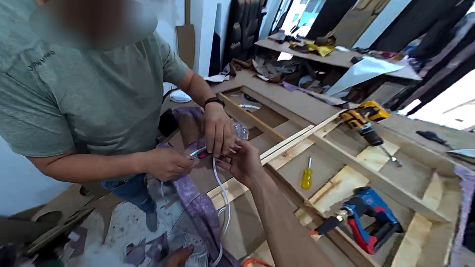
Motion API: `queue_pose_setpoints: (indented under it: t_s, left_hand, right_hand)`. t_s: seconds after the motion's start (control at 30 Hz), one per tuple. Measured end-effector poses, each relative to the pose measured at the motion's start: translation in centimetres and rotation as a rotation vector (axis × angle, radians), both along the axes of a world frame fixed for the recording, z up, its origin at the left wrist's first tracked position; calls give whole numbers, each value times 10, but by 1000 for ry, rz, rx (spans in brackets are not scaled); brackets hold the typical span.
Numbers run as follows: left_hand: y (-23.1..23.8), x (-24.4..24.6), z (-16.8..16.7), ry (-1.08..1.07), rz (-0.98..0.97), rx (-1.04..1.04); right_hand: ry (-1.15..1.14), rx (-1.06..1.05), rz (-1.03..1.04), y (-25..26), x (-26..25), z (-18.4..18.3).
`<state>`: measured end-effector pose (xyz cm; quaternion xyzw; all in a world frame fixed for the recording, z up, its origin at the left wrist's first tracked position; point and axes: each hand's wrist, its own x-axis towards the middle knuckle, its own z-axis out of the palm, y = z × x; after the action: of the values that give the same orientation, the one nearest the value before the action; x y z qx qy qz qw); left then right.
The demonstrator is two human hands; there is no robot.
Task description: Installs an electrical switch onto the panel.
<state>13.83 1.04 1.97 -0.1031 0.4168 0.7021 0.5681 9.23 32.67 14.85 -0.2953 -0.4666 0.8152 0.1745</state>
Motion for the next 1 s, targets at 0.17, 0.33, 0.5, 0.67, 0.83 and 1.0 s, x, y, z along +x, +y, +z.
queue_pose_setpoints:
  t_s: [0.17,0.33,0.5,0.67,0.83,1.0]
  left_hand:
    - [3,1,3,-29,-8,-6]
    - [2,4,4,-26,7,-25]
    - [-3,2,-8,-65,4,66]
    - [-6,-8,-4,-143,-64,125]
    - [-14,-25,-2,-149,-202,188]
    - [-13,-31,-3,-239,-257,248]
  right_hand:
    - [407,-162,49,-80,62,-21]
    - [193,144,-243,-99,60,0]
    - [264,338,-313,-93,107,18]
    - [227,270,-240,-79,210,10]
    - [-219,520,379,-120,277,-7]
    - [-341,801,385,-132,271,-29]
